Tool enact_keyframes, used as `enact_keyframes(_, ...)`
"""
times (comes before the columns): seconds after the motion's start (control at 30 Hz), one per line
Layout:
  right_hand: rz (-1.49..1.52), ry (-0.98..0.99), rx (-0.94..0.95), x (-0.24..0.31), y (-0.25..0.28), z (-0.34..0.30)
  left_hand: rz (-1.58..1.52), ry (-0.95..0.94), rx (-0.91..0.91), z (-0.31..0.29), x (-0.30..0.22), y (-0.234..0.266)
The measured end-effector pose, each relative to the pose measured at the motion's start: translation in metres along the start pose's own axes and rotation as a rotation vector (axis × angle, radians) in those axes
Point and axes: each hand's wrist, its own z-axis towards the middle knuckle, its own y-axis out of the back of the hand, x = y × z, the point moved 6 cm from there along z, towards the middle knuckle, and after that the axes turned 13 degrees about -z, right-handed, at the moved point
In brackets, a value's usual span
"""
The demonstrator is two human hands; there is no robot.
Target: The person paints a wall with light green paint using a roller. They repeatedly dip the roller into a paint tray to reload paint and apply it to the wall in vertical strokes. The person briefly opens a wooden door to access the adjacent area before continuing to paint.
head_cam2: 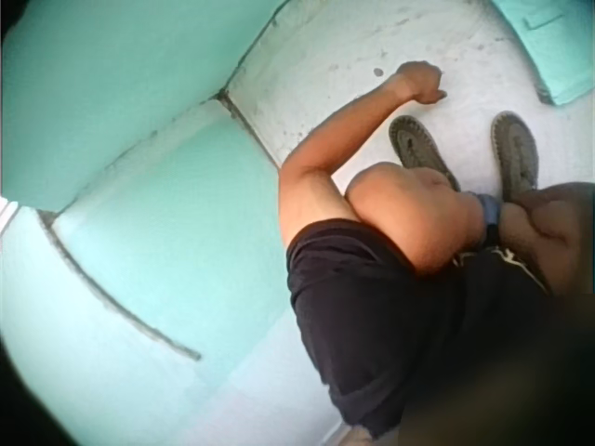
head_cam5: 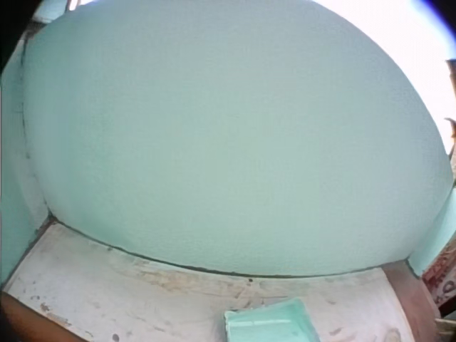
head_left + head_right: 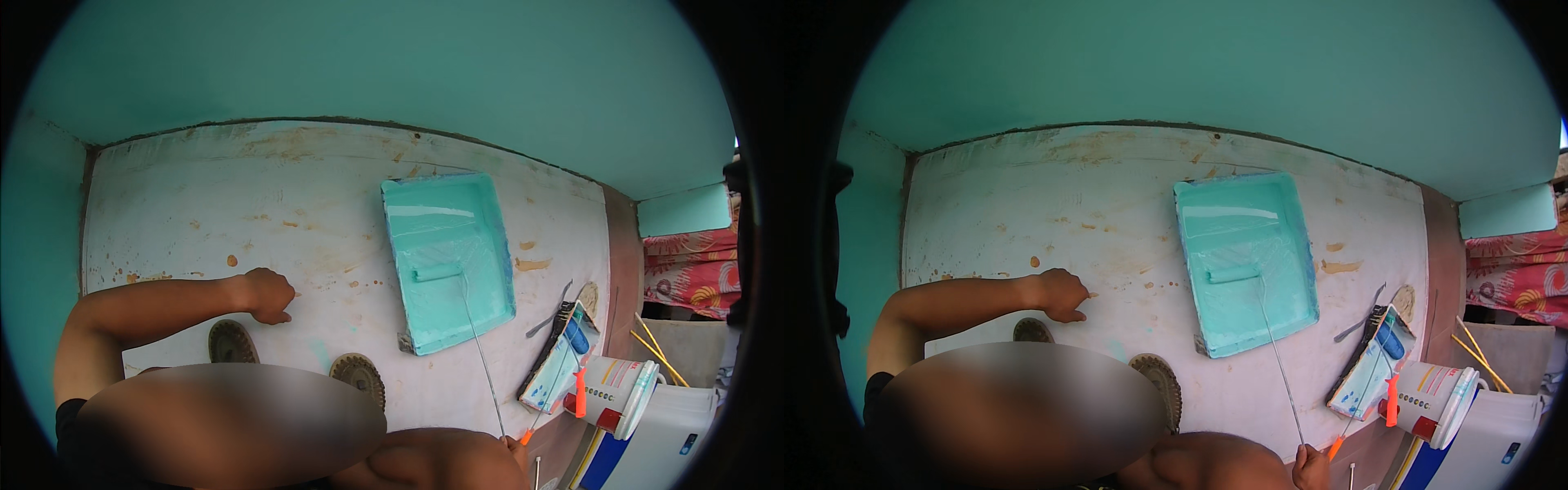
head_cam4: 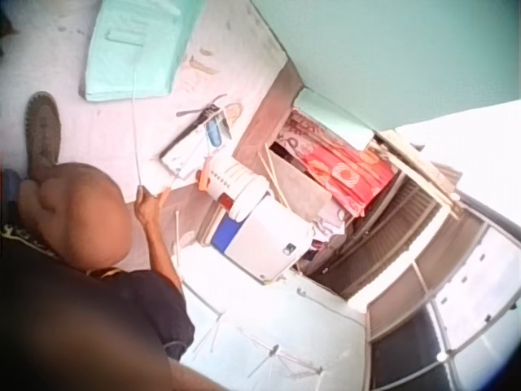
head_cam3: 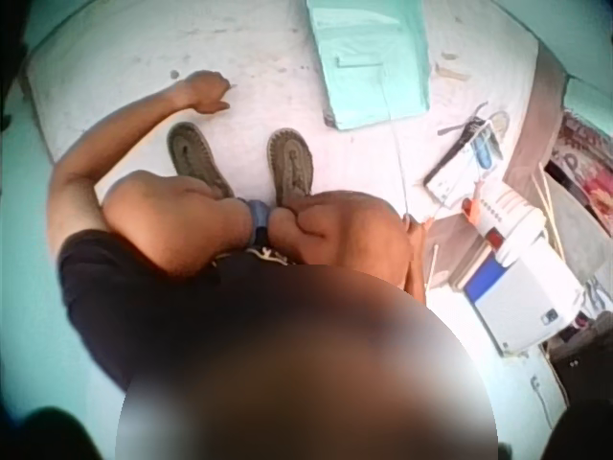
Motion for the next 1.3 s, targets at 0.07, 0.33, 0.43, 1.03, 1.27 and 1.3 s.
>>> enact_keyframes(0.07,0.01,0.06,-0.027,-0.012,-0.004,-0.018,0.003,0.039,0.028,-0.009,0.005,-0.006)
enact_keyframes(0.33,0.221,0.001,-0.092,0.021,-0.064,0.018,0.063,-0.073,0.001,0.007,-0.024,0.019)
enact_keyframes(0.43,0.226,-0.052,-0.042,0.015,-0.079,0.006,0.025,-0.115,-0.092,0.006,-0.027,0.03)
enact_keyframes(1.03,0.273,1.061,0.121,0.514,0.106,0.053,-0.329,-0.237,-0.441,-0.054,0.027,0.048)
enact_keyframes(1.27,0.322,1.433,0.459,0.713,0.145,-0.093,-1.237,-0.586,-1.076,-0.073,0.049,0.084)
enact_keyframes(1.3,0.331,1.458,0.481,0.728,0.148,-0.108,-1.355,-0.609,-1.05,-0.077,0.058,0.081)
